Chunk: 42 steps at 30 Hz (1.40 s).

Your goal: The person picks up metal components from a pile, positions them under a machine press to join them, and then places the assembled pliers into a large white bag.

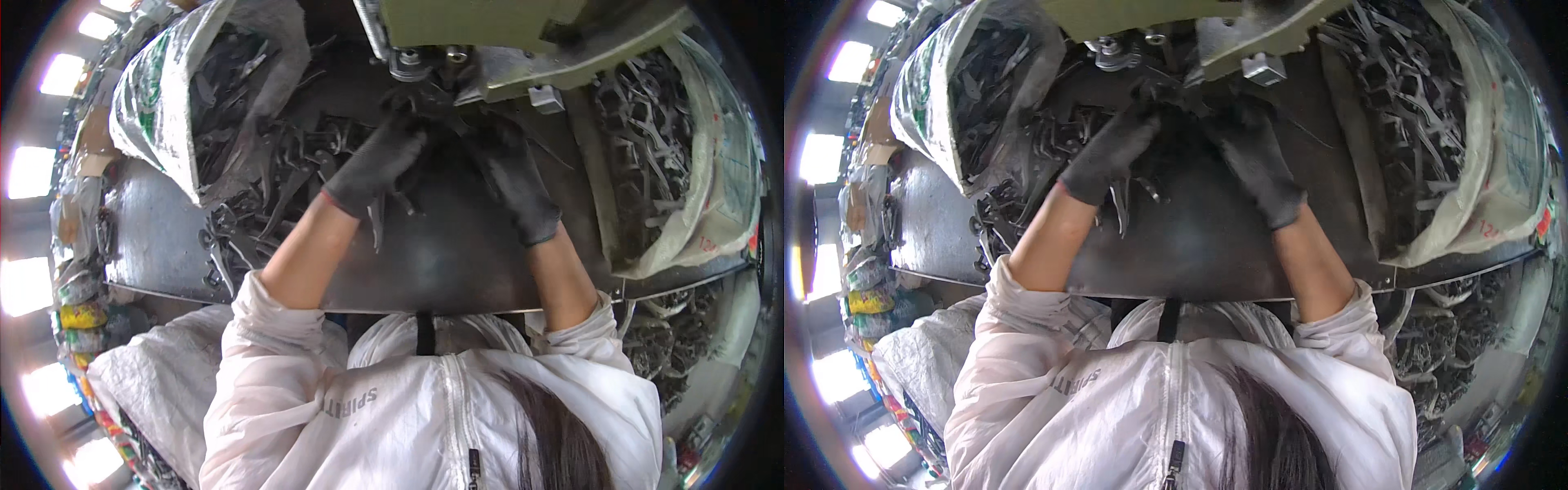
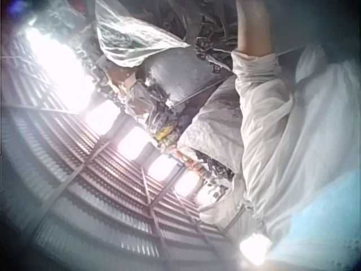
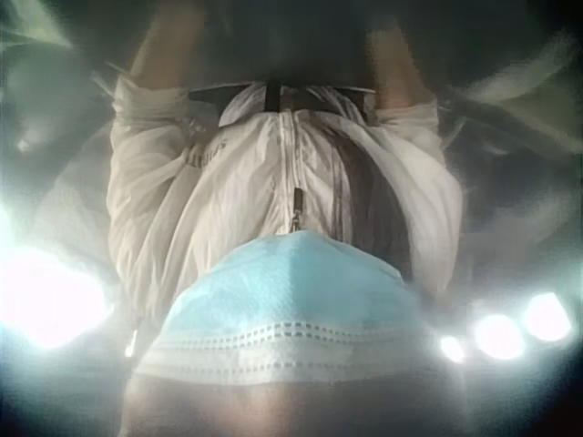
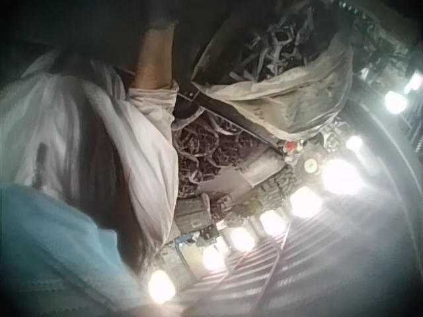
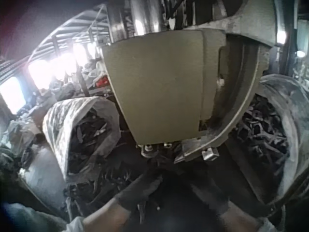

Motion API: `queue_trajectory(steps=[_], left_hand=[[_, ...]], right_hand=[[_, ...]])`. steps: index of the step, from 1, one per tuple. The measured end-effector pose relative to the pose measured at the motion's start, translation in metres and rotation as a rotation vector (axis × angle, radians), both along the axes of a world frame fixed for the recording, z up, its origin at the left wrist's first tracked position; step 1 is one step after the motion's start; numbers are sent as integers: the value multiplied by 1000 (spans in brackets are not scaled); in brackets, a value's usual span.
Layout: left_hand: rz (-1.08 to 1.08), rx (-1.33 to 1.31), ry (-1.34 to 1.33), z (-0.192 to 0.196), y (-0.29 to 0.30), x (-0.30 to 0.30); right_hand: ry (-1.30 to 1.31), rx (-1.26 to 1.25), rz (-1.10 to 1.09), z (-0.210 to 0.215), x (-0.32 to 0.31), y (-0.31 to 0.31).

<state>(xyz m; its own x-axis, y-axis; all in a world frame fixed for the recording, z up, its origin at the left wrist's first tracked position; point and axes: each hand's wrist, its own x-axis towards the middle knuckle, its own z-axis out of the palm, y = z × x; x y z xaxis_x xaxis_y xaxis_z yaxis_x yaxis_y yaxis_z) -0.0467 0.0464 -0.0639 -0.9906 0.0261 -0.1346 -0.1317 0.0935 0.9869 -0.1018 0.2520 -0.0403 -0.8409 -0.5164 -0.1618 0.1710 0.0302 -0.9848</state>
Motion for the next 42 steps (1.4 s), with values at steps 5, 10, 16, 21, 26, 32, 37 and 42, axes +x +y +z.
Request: queue_trajectory(steps=[5, 10, 16, 21, 26, 32, 37, 42], left_hand=[[-414, -1483, 428, 23, -18, 5], [118, -1490, 235, 99, -101, 38], [239, -1990, -269, 81, -284, 114], [299, -1857, 99, 69, -288, 112], [279, -1932, 304, 69, -304, 129], [415, -1363, 156, 110, -223, 111], [499, 32, 138, 118, -166, 103], [125, 966, 246, 95, -106, 101]], right_hand=[[254, 1, 136, -25, -9, 3], [-141, -130, -29, -29, -1, 8], [-144, -192, -47, -18, 8, 6], [21, -30, -111, 8, 16, 9], [-238, -107, -62, -18, 21, 8], [-222, -108, 6, -21, 17, 18], [-278, -203, -75, -15, 36, 3], [-213, -380, -126, -10, 57, -30]])
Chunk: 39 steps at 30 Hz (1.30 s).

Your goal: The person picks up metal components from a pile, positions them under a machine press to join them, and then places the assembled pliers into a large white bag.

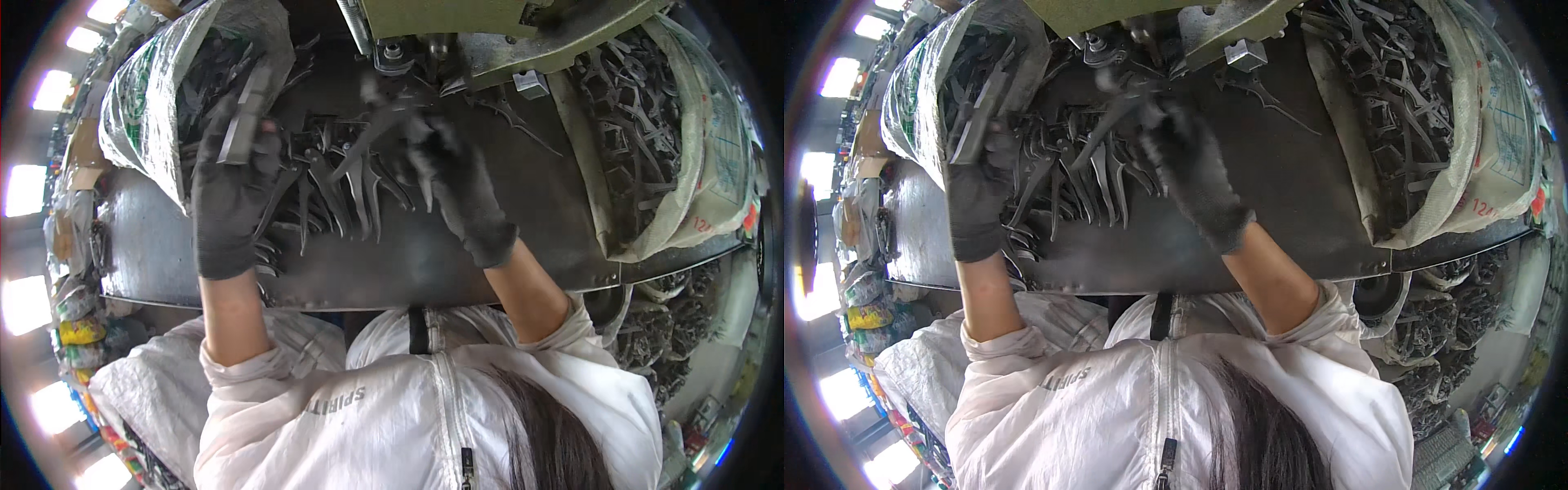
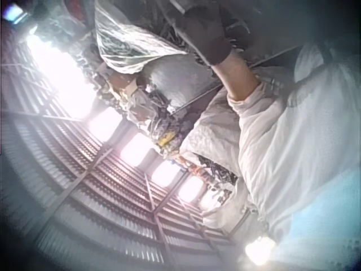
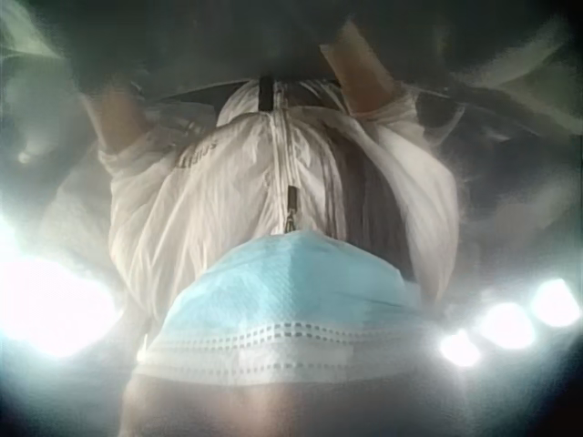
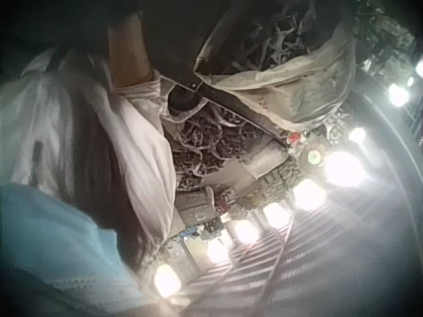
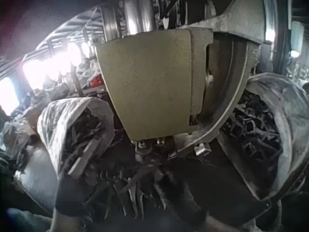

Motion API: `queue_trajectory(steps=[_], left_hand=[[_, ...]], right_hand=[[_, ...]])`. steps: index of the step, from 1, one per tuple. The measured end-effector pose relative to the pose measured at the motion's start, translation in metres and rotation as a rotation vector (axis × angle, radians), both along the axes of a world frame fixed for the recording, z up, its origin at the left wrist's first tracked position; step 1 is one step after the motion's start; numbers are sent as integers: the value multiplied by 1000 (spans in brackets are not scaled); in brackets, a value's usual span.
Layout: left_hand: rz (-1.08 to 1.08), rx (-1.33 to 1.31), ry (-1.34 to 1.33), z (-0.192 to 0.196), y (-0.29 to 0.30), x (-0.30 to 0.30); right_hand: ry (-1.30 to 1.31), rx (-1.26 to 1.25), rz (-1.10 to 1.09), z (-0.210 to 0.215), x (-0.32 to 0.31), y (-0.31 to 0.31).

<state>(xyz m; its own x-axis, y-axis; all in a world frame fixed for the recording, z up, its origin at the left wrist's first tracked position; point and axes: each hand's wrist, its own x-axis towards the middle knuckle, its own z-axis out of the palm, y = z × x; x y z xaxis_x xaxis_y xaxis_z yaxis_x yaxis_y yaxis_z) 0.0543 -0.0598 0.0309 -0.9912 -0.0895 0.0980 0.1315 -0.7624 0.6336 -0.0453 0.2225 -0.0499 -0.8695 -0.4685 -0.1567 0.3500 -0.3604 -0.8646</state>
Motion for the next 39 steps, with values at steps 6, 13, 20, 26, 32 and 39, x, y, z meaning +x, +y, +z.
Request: queue_trajectory(steps=[6, 13, 20, 26, 32, 39], left_hand=[[-208, -229, -323, -2, 99, -13], [-240, -1253, -277, -70, 121, -66], [39, -1307, -395, -82, 97, -66], [-135, -1108, -254, -49, 118, -78], [-53, -1189, -83, -49, 110, -91], [-58, -1512, -359, -78, 109, -88]], right_hand=[[785, 745, -197, -25, -69, 58], [1163, 1021, -138, -40, -119, 116], [-4, 246, -3, 18, -70, 70], [55, 206, 101, 30, -61, 50], [1420, 688, -21, -2, -70, 40], [148, 491, 140, 12, -53, 20]])
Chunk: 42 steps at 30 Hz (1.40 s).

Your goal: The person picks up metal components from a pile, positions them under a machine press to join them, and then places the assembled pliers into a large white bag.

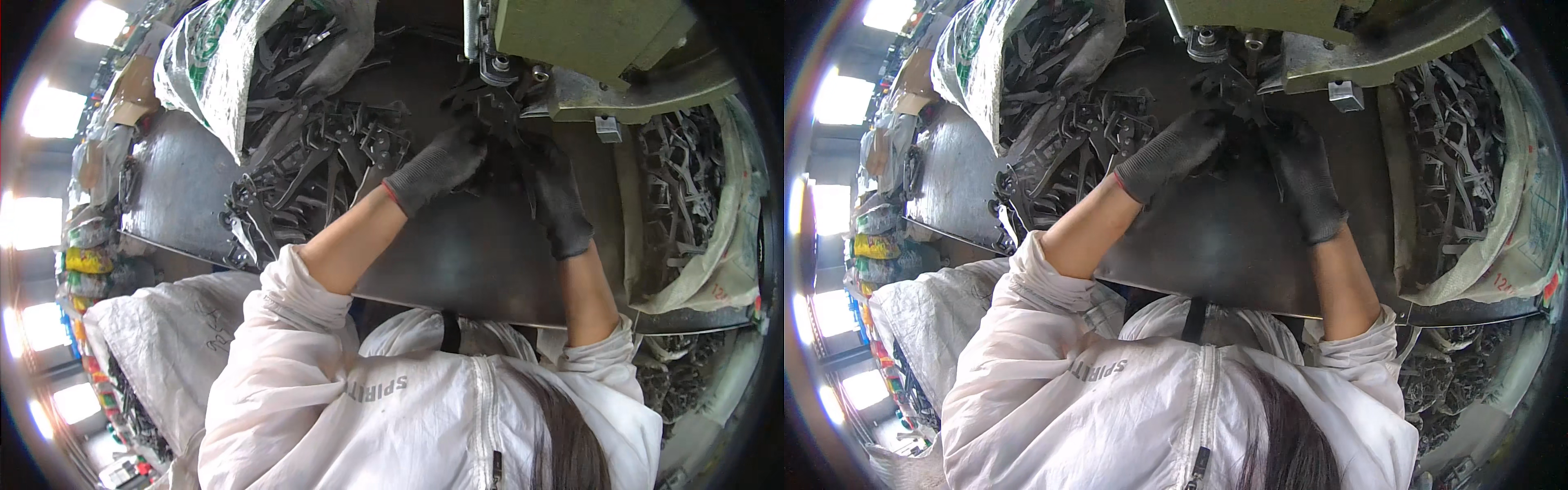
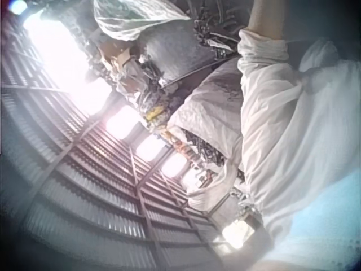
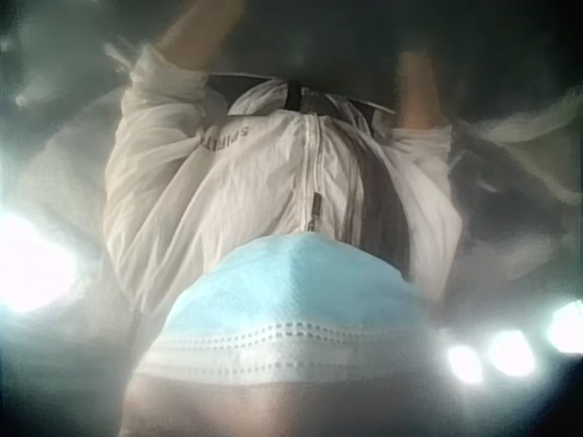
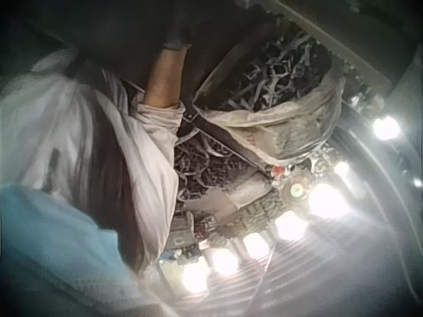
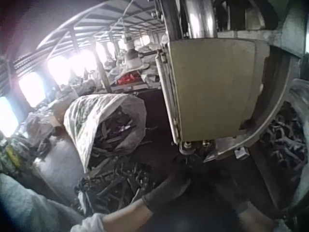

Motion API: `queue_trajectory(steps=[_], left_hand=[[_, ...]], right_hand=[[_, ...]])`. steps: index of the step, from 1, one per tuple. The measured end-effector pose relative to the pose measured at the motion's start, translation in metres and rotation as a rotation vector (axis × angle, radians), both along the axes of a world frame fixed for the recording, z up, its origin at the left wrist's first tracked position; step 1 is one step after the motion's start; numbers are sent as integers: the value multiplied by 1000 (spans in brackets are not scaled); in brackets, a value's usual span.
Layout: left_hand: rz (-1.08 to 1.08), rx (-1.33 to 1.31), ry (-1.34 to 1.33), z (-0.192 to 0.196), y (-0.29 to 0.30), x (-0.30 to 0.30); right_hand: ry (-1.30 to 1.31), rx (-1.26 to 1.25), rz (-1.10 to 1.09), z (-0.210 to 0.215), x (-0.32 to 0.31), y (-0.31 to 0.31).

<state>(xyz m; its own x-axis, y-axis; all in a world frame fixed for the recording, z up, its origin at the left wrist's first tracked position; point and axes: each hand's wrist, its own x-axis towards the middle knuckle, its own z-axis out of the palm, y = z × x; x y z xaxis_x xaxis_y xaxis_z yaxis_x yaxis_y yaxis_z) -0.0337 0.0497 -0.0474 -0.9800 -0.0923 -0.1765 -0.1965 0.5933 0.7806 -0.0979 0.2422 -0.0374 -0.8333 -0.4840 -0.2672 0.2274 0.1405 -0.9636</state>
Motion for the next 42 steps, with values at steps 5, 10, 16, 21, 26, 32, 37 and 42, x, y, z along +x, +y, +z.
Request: queue_trajectory(steps=[5, 10, 16, 21, 26, 32, 37, 42], left_hand=[[-1, -559, 331, 56, -55, 9], [-9, -1162, 399, 60, -211, 57], [8, -1279, 123, 30, -277, 68], [-102, -1145, 220, 44, -278, 66], [-140, -1159, 211, 51, -277, 66], [-6, -1050, 328, 67, -269, 60], [99, -473, 361, 75, -165, 47], [-86, 223, 183, 86, 10, 39]], right_hand=[[-107, -277, 4, -28, -5, 11], [-147, -253, -37, -18, -1, 12], [-47, -191, -107, 4, 8, 10], [-153, -204, -29, -9, 12, 25], [-256, -299, -31, -21, 7, 30], [-213, -239, -50, -6, 17, 22], [655, 81, 182, 12, -2, 40], [855, 289, 19, 53, -179, 138]])
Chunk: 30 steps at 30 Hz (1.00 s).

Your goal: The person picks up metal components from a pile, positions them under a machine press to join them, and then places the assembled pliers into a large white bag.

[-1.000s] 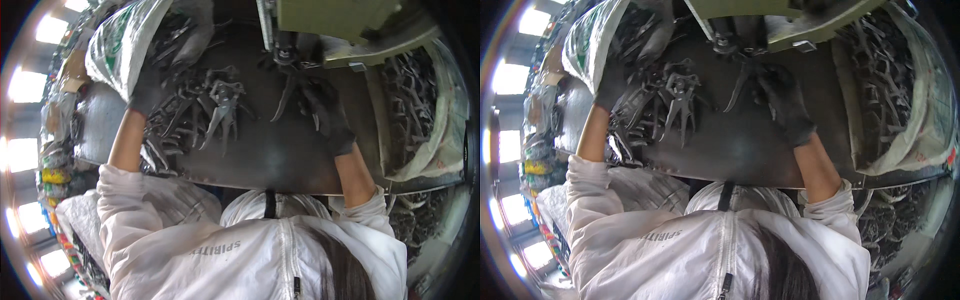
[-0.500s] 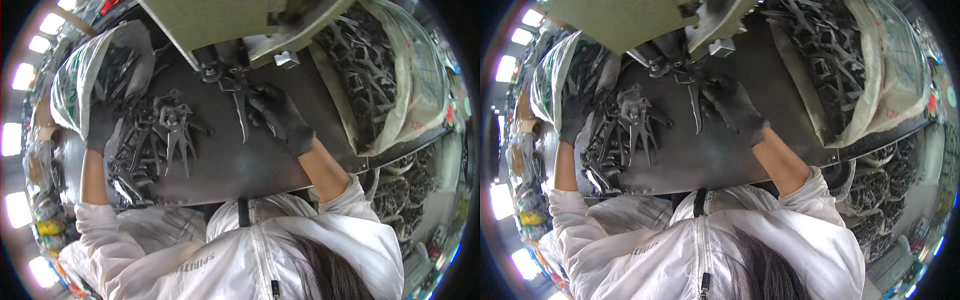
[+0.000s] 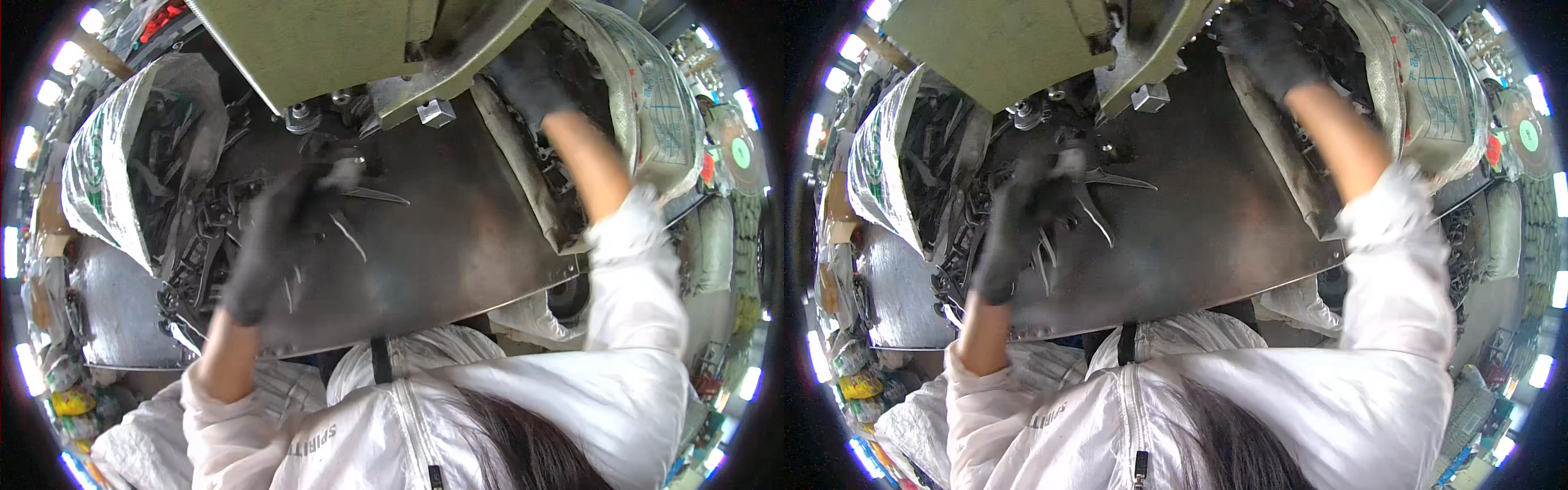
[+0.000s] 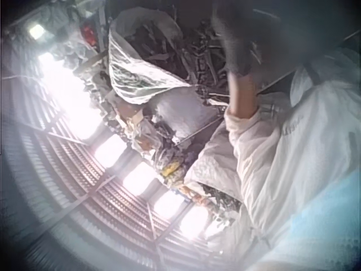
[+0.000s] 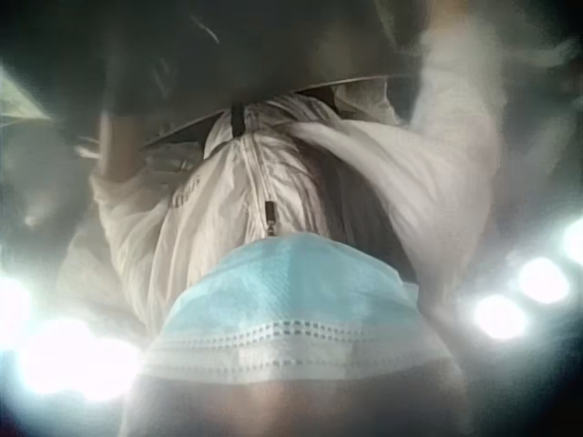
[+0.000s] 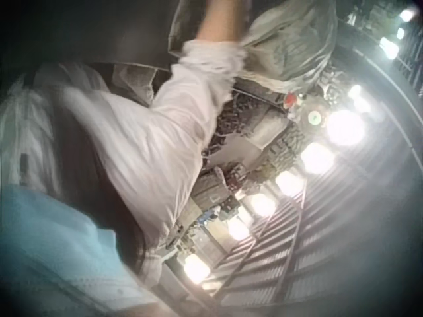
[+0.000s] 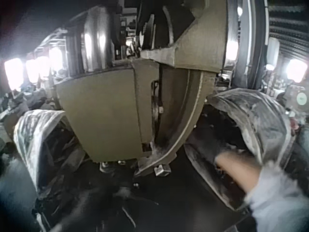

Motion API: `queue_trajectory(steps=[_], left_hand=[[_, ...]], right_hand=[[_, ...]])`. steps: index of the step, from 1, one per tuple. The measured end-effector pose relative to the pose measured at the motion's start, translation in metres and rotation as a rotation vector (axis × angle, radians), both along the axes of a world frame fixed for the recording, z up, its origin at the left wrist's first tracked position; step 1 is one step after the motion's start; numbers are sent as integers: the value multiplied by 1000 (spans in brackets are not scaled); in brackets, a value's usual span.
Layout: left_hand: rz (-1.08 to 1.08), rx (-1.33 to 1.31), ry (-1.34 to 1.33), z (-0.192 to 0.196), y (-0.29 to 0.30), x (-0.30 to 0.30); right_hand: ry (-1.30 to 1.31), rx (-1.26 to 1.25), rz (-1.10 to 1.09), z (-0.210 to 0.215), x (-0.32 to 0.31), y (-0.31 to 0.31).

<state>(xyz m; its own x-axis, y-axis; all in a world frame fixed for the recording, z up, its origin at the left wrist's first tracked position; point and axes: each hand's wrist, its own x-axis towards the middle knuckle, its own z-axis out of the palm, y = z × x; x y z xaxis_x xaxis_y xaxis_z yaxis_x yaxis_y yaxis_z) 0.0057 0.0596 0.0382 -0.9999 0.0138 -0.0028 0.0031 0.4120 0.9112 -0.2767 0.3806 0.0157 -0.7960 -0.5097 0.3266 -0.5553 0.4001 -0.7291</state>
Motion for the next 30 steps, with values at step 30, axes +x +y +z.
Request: queue_trajectory(steps=[30], left_hand=[[219, 456, -409, -59, 9, -2]], right_hand=[[1193, 1136, 341, -21, -19, 22]])
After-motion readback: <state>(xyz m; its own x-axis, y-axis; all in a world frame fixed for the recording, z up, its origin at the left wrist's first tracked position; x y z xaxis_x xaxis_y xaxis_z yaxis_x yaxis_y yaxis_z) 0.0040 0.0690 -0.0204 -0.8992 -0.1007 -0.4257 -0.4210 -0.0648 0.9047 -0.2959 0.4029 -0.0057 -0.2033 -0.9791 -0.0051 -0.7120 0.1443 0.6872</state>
